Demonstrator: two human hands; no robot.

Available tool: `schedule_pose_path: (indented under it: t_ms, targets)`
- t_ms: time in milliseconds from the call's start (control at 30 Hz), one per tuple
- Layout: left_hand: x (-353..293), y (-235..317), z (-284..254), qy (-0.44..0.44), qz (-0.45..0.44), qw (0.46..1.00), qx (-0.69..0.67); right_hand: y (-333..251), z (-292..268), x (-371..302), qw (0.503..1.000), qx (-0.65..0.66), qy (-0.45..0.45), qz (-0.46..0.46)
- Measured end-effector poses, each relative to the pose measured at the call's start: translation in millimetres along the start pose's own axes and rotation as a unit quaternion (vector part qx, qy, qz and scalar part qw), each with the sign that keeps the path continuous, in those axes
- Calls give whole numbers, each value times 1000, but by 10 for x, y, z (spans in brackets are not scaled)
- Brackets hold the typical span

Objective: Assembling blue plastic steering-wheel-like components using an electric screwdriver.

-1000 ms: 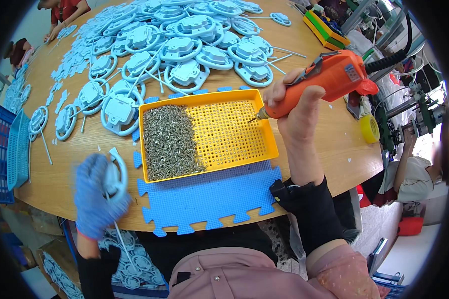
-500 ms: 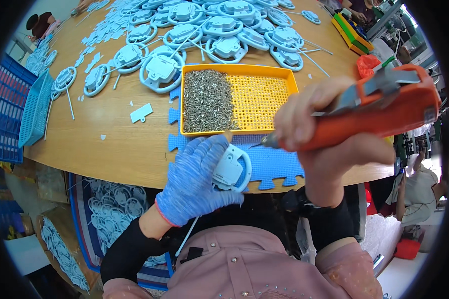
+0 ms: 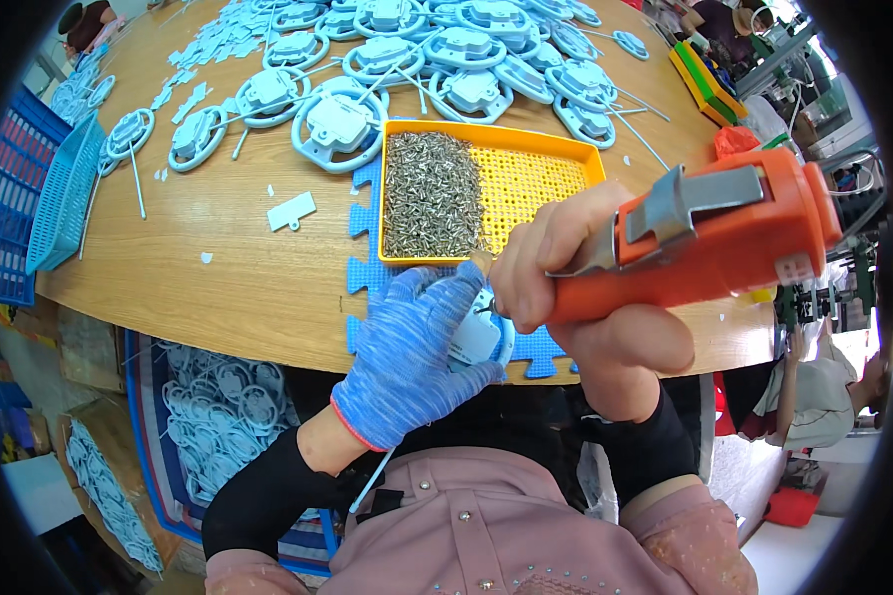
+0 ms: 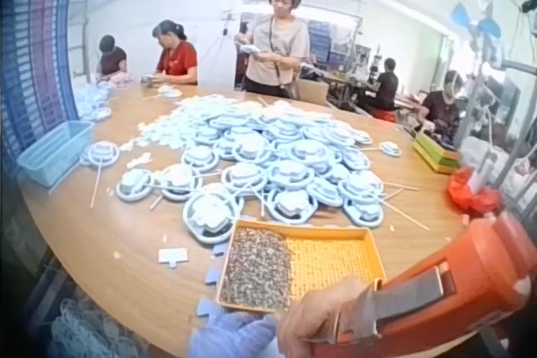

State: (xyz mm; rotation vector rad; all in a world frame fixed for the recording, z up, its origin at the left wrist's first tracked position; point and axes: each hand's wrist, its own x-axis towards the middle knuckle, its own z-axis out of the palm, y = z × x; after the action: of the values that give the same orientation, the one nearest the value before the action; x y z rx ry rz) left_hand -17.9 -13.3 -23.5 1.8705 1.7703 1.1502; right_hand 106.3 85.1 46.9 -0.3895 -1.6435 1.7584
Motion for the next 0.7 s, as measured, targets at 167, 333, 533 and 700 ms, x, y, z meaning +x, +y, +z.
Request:
schedule_pose_path:
  t_ms: [167,333,533,700]
  targets:
    - [-9,-13,41,5,-2,1000,-13,-28,23,-34,999,-18,-29,19]
    - [15,20,64,13,5,1000,8,35,46,41,999,-8,-32,25]
    - [-91,119,-193,-22,-20,998,52,104,9,140,991,120,-65,-16]
    - [-809,98,-1138,-120,-129,961,215,-82,-192,247,982,89,-21,-168]
